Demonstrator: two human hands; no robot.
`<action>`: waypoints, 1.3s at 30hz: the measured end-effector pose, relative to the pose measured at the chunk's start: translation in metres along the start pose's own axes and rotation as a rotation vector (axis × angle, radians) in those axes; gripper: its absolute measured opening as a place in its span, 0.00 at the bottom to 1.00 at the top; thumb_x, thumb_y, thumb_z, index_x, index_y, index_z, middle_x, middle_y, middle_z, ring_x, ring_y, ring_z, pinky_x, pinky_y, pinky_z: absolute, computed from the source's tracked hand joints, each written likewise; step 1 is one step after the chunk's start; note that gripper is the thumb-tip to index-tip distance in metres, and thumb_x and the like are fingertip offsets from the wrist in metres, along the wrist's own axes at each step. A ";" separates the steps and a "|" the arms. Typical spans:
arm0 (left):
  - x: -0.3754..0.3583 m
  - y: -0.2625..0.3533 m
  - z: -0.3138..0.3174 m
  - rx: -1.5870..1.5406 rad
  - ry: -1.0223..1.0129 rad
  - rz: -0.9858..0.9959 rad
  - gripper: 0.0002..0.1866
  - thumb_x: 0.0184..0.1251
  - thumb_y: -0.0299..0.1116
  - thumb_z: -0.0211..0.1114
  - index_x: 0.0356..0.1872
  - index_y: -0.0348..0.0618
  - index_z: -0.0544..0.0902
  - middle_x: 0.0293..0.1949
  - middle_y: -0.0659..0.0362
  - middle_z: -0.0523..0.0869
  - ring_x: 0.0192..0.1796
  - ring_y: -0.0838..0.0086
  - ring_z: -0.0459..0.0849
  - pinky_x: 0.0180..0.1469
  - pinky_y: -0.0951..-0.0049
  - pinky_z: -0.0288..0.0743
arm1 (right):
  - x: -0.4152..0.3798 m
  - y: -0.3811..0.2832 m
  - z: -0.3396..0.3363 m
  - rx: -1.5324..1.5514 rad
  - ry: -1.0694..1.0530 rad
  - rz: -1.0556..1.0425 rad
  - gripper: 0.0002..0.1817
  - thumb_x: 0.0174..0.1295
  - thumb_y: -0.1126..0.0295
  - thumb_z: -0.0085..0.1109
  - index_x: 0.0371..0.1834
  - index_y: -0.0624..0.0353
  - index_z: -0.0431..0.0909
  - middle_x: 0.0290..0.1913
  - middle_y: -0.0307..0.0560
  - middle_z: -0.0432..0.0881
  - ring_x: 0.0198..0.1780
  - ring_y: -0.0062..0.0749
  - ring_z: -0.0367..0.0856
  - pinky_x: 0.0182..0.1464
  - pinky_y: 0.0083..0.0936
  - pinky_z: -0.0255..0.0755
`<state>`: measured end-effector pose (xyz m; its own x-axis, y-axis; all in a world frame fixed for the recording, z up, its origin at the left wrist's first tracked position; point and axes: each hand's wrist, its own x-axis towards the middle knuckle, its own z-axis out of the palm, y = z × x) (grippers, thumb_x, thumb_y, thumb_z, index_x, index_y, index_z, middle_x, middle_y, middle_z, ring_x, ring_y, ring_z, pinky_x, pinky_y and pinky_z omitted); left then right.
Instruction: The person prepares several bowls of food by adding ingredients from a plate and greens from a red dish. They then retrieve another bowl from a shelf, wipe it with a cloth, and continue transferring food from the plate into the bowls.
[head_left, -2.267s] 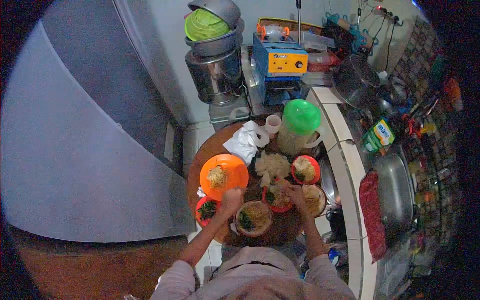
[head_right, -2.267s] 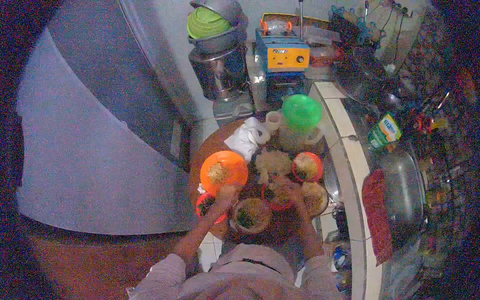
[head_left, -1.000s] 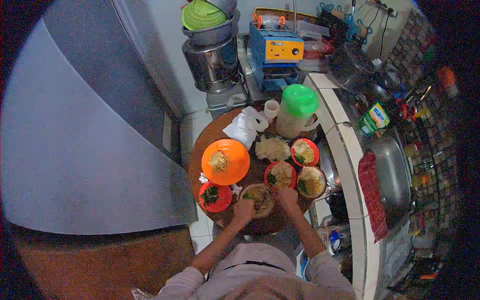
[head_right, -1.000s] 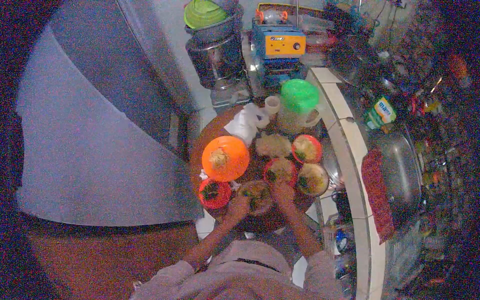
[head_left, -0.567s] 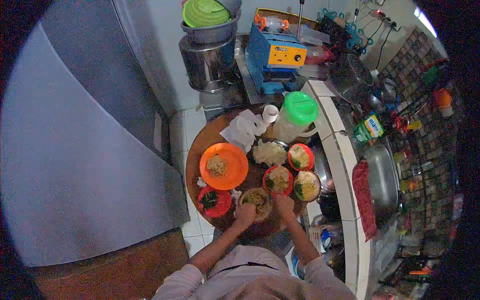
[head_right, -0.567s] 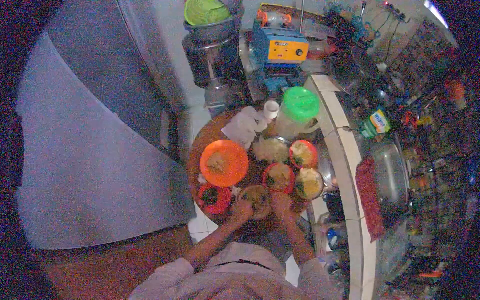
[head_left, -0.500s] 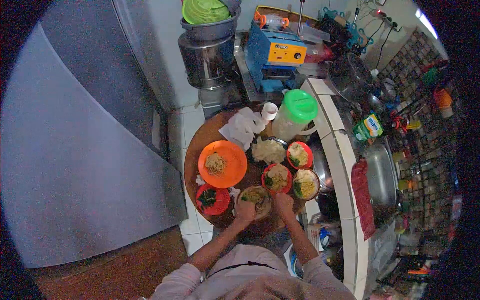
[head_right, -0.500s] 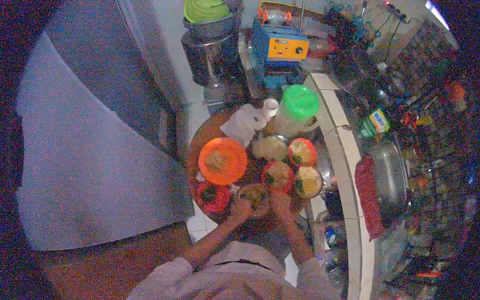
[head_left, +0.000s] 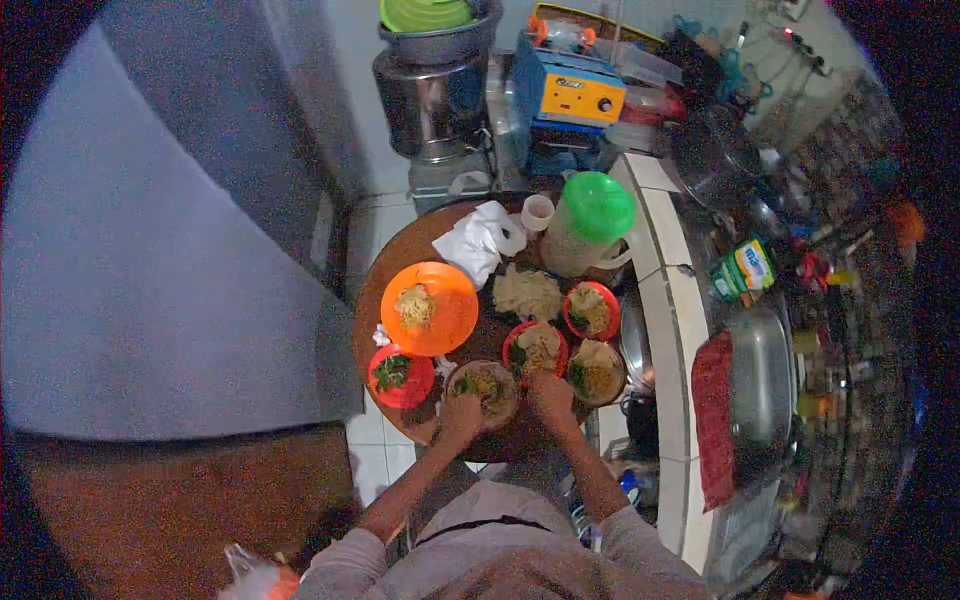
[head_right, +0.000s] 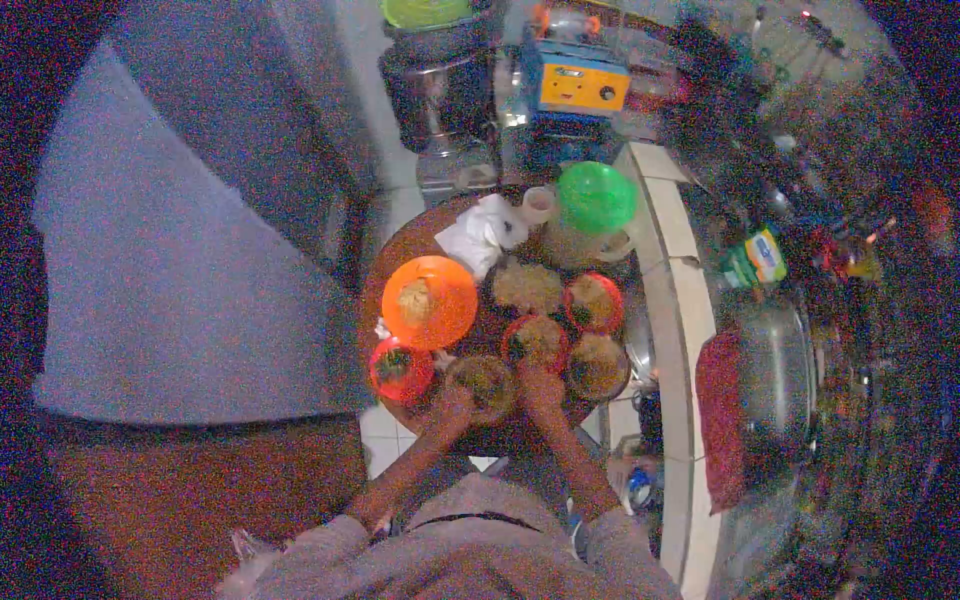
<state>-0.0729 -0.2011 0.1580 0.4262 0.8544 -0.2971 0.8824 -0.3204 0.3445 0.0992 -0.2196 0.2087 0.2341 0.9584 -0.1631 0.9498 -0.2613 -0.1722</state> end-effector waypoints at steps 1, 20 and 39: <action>-0.002 0.005 -0.003 -0.026 -0.006 -0.008 0.11 0.45 0.36 0.58 0.23 0.37 0.80 0.25 0.48 0.80 0.30 0.58 0.81 0.31 0.62 0.74 | 0.002 0.008 -0.003 0.015 -0.026 -0.036 0.09 0.49 0.64 0.50 0.25 0.58 0.75 0.20 0.50 0.76 0.23 0.45 0.77 0.22 0.36 0.70; 0.022 0.032 -0.048 -0.034 0.170 -0.083 0.09 0.49 0.28 0.52 0.32 0.38 0.75 0.27 0.48 0.80 0.31 0.56 0.80 0.32 0.62 0.75 | 0.055 0.164 0.090 1.027 0.035 -0.135 0.10 0.58 0.68 0.42 0.37 0.58 0.71 0.28 0.52 0.74 0.30 0.45 0.73 0.34 0.34 0.67; 0.174 0.013 -0.012 0.050 0.289 0.015 0.09 0.51 0.27 0.49 0.34 0.40 0.75 0.26 0.51 0.78 0.28 0.59 0.79 0.27 0.62 0.73 | 0.221 0.154 0.217 0.094 -0.188 -0.106 0.18 0.53 0.72 0.43 0.49 0.60 0.67 0.36 0.55 0.76 0.39 0.47 0.74 0.38 0.39 0.68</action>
<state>0.0102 -0.0513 0.1214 0.3715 0.9281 -0.0238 0.8882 -0.3478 0.3004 0.2519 -0.0733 -0.0650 0.0831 0.9452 -0.3157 0.9415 -0.1783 -0.2860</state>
